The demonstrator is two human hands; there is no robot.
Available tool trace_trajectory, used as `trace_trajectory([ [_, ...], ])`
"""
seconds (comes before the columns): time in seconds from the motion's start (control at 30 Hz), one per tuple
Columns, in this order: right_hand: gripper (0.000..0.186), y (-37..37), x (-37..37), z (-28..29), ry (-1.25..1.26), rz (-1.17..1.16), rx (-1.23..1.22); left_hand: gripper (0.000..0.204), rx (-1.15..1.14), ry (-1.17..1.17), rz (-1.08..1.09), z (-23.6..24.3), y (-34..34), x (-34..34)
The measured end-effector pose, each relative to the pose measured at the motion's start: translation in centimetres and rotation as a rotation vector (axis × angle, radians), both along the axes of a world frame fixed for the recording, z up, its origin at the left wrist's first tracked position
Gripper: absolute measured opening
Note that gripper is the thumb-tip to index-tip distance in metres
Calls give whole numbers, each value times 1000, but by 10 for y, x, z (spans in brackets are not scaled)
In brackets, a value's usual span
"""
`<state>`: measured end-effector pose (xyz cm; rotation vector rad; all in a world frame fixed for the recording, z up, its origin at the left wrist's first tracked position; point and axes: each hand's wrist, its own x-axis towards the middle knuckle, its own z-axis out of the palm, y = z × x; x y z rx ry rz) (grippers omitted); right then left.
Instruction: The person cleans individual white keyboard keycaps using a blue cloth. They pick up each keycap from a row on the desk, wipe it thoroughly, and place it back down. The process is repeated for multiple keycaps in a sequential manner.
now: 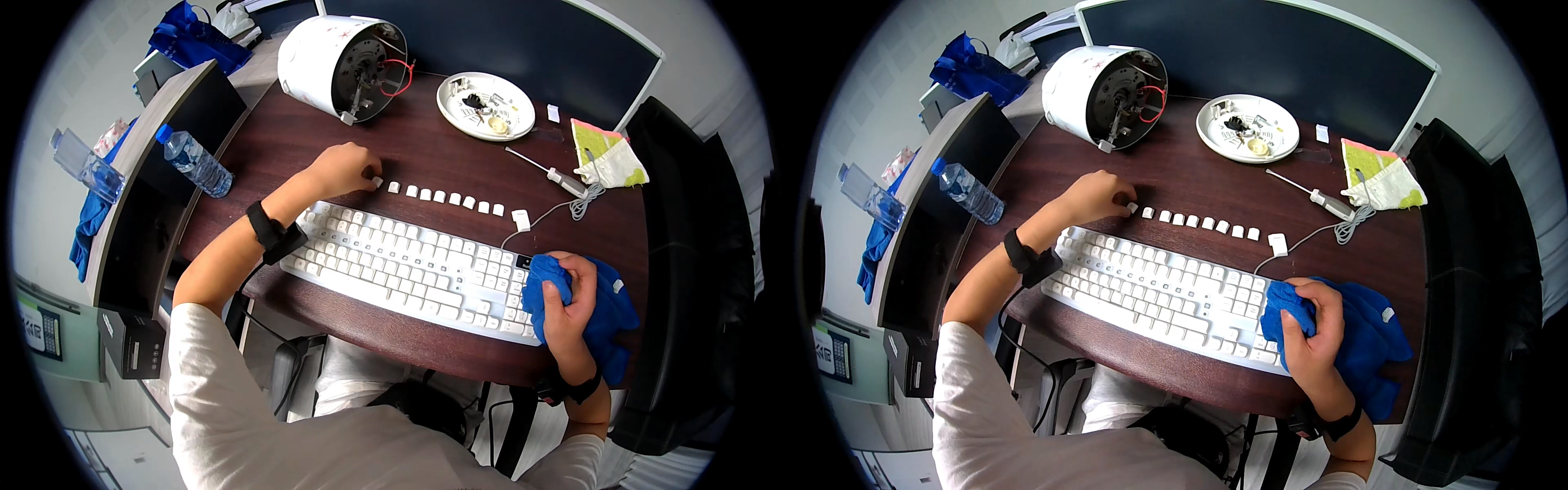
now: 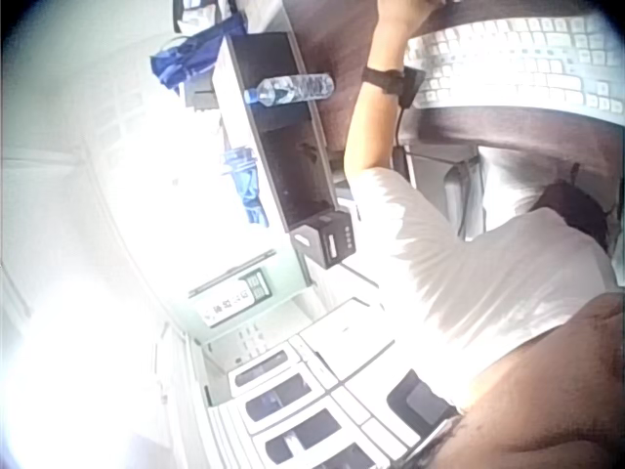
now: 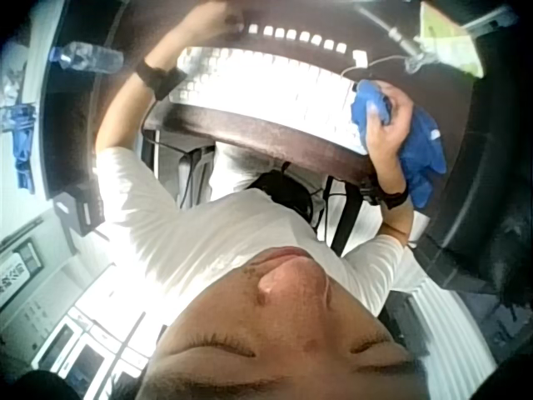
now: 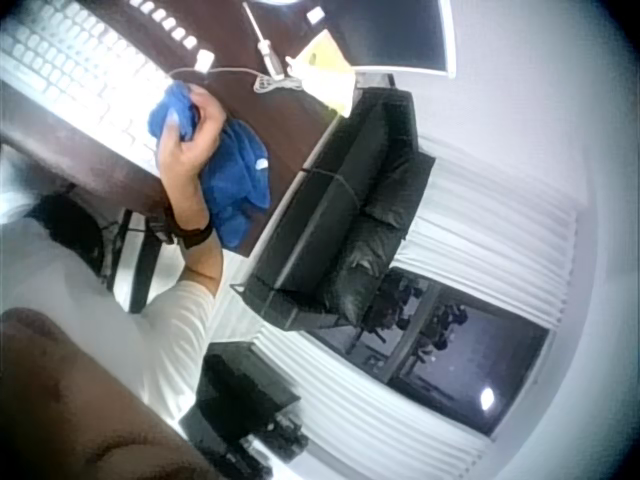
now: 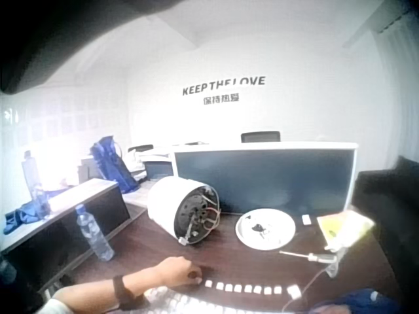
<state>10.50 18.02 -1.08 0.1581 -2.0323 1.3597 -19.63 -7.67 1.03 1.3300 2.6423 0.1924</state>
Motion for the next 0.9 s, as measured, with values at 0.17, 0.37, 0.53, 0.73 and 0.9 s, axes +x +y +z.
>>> trace_trajectory([
  [0.17,29,1,0,0,-3,-5,-1,26,24,0,2,6,8,6],
  [0.37,31,1,-1,0,-1,4,6,23,63,21,-81,-7,21,13],
  [0.53,32,1,-2,-1,-5,13,-22,16,162,23,-139,3,24,16],
  [0.73,32,-1,-2,2,12,-3,29,18,316,88,-119,31,17,33],
  [0.9,31,-1,-2,0,-13,-14,-2,20,479,-105,-74,61,24,74],
])
